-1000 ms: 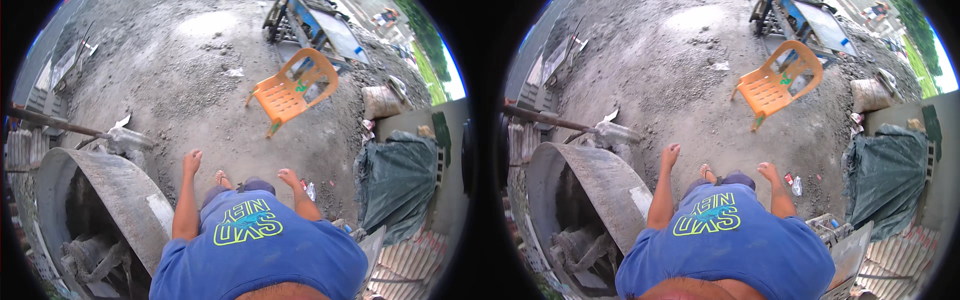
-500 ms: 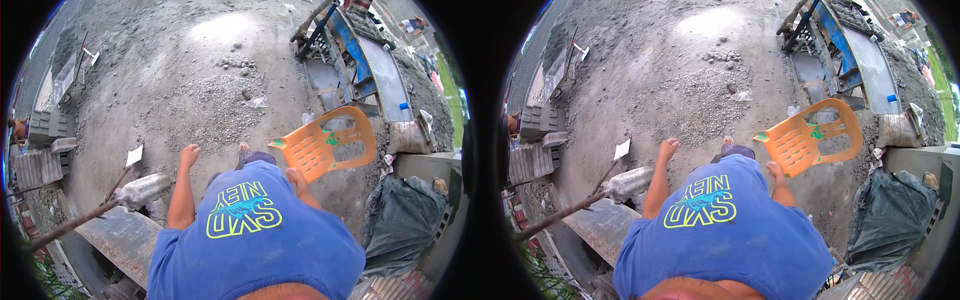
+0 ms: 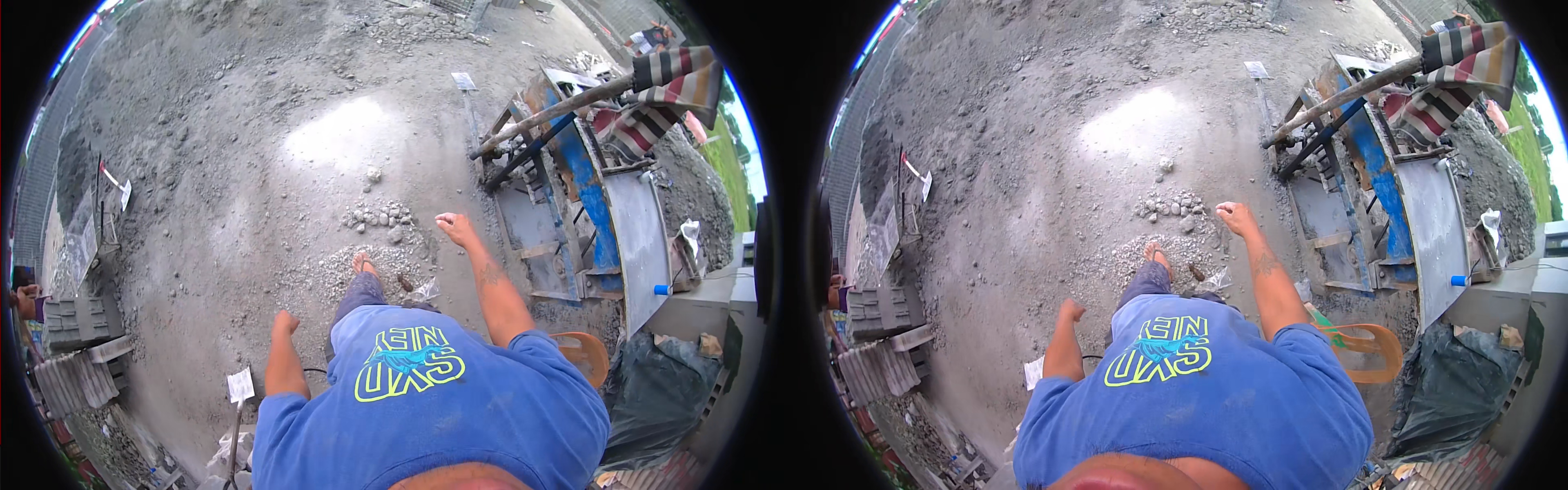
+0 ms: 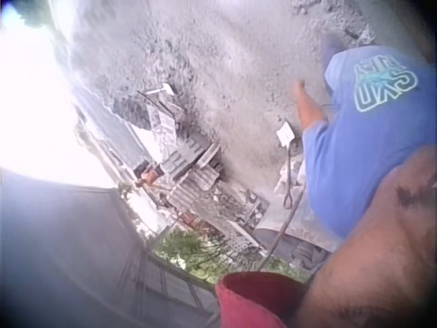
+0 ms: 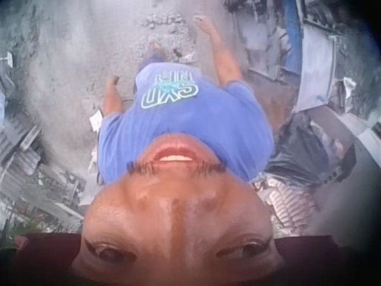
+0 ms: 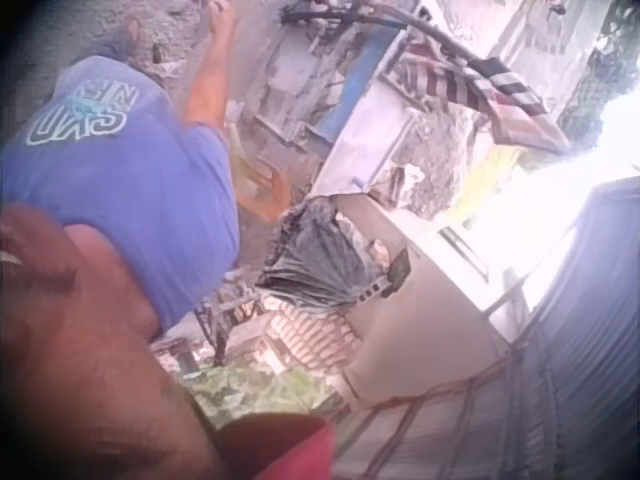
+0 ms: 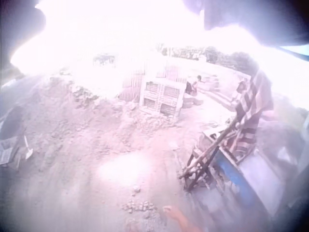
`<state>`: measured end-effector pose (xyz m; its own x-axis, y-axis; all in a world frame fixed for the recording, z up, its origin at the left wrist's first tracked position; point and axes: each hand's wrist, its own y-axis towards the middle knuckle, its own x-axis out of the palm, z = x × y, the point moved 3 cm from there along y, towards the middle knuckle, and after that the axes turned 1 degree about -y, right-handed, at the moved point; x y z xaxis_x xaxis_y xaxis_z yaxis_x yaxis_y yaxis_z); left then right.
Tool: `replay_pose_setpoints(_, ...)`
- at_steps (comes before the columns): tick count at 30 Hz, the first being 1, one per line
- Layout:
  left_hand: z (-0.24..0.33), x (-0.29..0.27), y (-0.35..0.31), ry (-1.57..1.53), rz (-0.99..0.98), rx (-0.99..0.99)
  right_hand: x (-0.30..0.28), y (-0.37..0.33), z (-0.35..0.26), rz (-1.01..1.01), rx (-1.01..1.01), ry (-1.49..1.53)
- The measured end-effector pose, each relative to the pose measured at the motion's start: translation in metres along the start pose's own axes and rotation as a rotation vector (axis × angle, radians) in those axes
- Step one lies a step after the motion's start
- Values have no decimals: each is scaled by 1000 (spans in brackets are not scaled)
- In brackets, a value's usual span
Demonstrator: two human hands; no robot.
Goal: The person picks up hollow concrete blocks from a large stack and places them onto a separate pile. They handle the blocks one at a time, moving between stacks and walking through the yard to place blocks in different locations.
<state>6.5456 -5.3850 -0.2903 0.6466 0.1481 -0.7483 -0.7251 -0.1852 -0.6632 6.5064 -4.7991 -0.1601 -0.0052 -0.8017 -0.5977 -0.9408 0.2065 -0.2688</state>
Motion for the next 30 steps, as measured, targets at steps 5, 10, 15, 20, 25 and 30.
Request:
replay_pose_setpoints(5,347,-257,66,-194,258,533,-13,2,119,96,364,315)
replay_pose_setpoints(10,593,-400,45,-388,252,876,13,-21,221,-208,156,-570)
replay_pose_setpoints(15,749,-449,54,-96,-30,1143,-22,118,260,-263,219,-264)
replay_pose_setpoints(20,870,-511,138,52,-154,1186,-150,351,232,182,757,611)
replay_pose_setpoints(25,1012,-590,187,-63,-192,1242,-365,630,148,398,321,360)
replay_pose_setpoints(30,1157,-663,262,69,-243,1346,-513,780,87,662,194,364)
